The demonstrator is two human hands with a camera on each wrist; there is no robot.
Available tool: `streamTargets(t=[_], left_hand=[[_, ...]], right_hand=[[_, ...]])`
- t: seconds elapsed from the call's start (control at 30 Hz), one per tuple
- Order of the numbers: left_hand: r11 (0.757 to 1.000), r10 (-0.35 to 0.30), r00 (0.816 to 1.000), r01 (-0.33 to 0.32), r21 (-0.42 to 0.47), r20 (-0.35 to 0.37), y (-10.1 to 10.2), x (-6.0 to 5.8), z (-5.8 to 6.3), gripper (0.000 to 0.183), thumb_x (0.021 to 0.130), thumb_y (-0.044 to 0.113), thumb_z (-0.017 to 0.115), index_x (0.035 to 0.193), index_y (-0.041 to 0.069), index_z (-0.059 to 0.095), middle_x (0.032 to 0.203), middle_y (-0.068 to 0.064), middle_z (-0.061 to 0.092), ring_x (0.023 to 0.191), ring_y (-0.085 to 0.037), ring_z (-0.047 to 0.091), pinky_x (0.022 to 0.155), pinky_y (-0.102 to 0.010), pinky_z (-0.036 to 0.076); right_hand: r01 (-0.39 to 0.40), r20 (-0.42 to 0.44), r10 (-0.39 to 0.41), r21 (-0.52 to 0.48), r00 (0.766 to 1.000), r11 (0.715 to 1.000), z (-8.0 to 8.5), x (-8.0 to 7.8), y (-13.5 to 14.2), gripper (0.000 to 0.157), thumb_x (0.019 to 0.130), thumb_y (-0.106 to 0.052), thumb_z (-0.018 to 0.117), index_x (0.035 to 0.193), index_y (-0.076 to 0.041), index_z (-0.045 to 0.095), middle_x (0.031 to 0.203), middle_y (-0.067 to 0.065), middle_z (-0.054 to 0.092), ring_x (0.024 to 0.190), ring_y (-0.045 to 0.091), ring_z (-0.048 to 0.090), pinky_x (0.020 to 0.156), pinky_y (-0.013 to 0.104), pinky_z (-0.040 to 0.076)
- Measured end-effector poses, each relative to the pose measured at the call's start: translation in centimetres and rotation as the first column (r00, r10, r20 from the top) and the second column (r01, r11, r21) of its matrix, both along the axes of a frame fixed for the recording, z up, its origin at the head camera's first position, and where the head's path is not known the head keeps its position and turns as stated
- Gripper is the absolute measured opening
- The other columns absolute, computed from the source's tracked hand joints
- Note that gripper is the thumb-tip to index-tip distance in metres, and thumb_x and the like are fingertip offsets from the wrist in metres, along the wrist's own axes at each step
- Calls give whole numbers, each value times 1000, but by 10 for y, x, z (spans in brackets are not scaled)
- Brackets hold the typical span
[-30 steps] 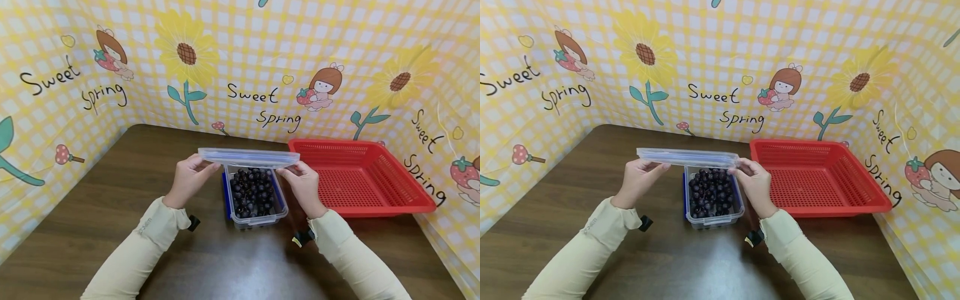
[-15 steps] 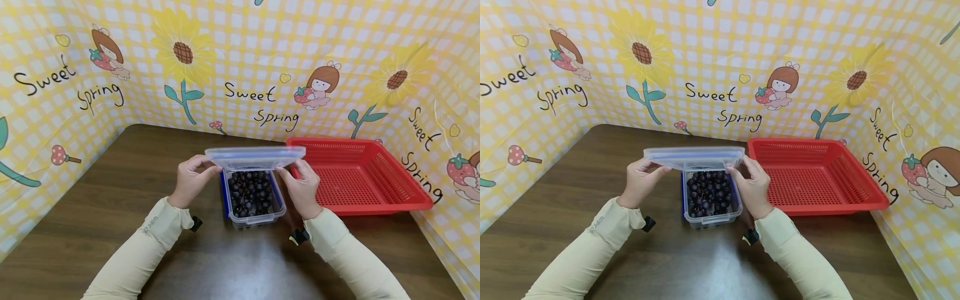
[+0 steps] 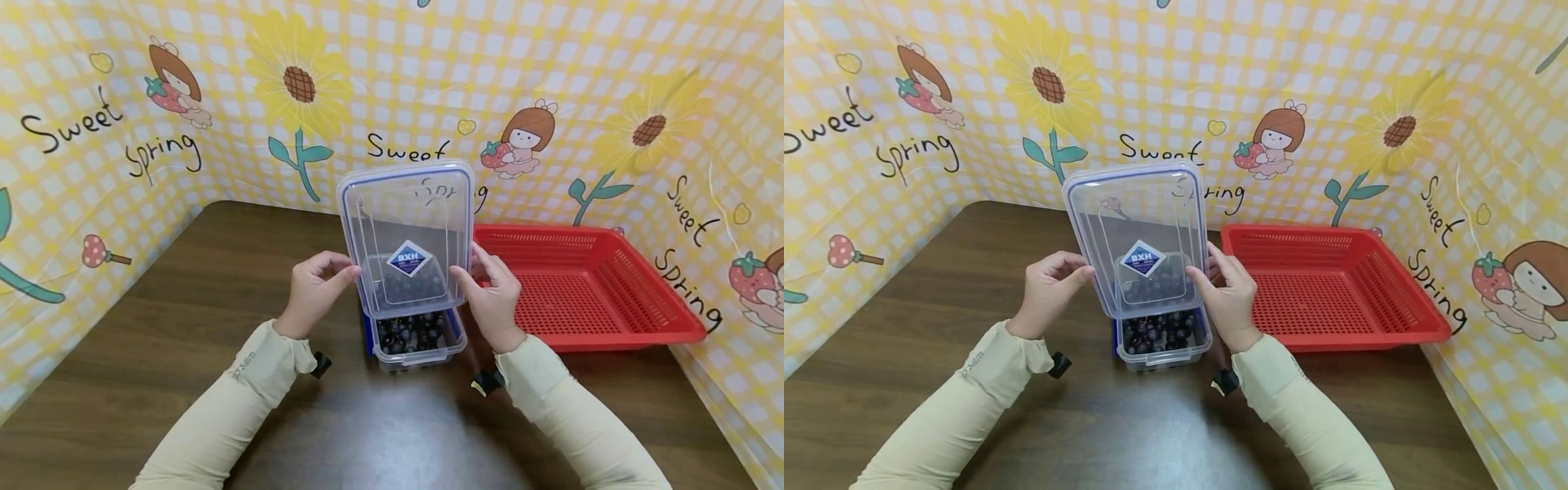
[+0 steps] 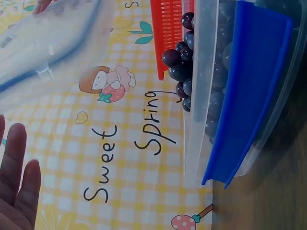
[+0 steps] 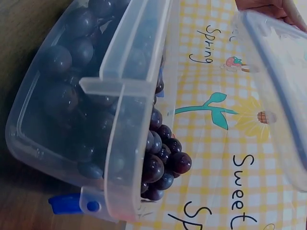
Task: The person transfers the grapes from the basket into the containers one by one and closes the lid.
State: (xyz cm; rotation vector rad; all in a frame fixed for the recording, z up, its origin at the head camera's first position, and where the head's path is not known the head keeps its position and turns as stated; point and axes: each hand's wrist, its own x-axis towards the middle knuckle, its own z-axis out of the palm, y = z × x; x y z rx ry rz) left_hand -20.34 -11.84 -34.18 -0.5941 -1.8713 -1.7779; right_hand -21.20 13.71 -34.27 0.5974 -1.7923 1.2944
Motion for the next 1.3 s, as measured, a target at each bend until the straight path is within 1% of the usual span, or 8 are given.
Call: streamTargets(t=[0.13,0.27,0.43,0.63,0.8,0.97,1.13,1.3], left_hand=[[999,9,998,-7,-35,65,0,-2,-2,7,81,-13,67,78,-16,61,64,2,63,57,-1,57,53,-16,46],[996,19,986,-5,-89,166,-1,-4,-4,13,86,-5,67,78,-14,63,64,-20,62,54,-7,59,54,-20,50],[987,64,956,-17,-162,286,-3,-6,-4,20,91,6,65,81,-11,64,64,-11,64,54,-13,61,57,-21,53],[956,170,915,-62,-287,366,0,-2,-1,23,91,14,67,91,-9,69,78,-17,71,70,-18,69,67,-25,54],[919,183,919,-34,-392,348,6,5,-6,42,91,13,66,124,-10,58,112,-23,65,101,-31,66,84,-40,53],[883,96,945,64,-465,312,5,12,-18,60,91,14,66,139,-11,39,130,-24,51,115,-34,56,90,-45,49],[848,12,950,156,-507,312,-1,20,-30,66,90,13,68,139,-14,34,138,-25,42,125,-35,46,97,-46,44],[833,-14,942,196,-518,334,-5,24,-33,65,88,11,69,138,-13,37,138,-25,43,120,-32,52,70,-34,48]], right_hand=[[17,135,-18,12,991,1000,1,2,-1,38,81,-5,76,116,6,66,77,18,60,69,7,55,61,15,48],[-24,311,28,-16,950,1000,3,2,0,36,81,0,74,117,6,66,80,20,61,69,4,54,62,14,48],[-120,523,107,-9,846,993,5,4,4,46,86,-5,71,130,3,58,94,21,64,79,12,64,70,20,54],[-210,641,157,5,751,978,6,3,5,56,88,0,65,140,5,43,123,27,59,107,35,63,83,35,51],[-230,746,212,-81,631,970,9,4,2,59,90,4,61,143,6,35,140,23,43,123,33,50,90,39,46],[-209,782,143,-17,607,978,14,7,3,56,92,0,60,142,5,36,146,20,36,125,31,48,93,39,44],[-219,818,117,11,563,976,12,7,6,54,93,-2,58,141,5,35,146,18,36,127,28,46,95,39,43],[-249,843,106,33,527,968,4,7,9,54,93,-1,57,141,7,36,144,20,38,127,30,45,96,41,43]])
